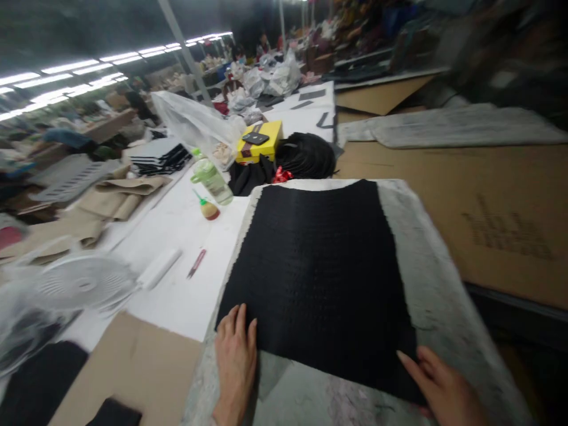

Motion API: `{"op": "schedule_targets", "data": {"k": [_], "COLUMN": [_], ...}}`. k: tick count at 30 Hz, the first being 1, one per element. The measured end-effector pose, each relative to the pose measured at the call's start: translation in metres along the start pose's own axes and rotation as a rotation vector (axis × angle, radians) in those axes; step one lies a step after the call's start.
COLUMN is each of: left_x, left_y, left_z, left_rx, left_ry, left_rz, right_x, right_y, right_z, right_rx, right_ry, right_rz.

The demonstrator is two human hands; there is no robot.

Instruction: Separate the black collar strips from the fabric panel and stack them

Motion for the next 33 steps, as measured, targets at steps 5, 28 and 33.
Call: {"op": "schedule_targets", "data": {"k": [5, 28, 33], "left_x": [0.001, 0.003, 0.002], "left_y": [0.011, -0.003, -0.007], "left_z": [0.005, -0.006, -0.006], "left_rx": [0.03, 0.077, 0.026], "left_ry": [0.011, -0.126, -0.165], "left_rz": [0.003, 0.114, 0.126], "right_x": [-0.008, -0.027, -0.037], "right_y": [-0.005, -0.014, -0.01], "right_z": [0.04, 0.052, 0.05], "right_rx": [-0.076, -0.43, -0.485], "right_ry": [-0.029, -0.806, -0.882], "right_rz": [-0.053, -0.306, -0.182]}}
Point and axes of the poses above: each hand's wrist, its own x-axis towards the middle knuckle, its own y-axis out of the palm, z = x × y, the point moved 1 cm from there along x, towards the middle knuckle, and after that the axes turned 9 degrees about -z, right-handed, at the moved point
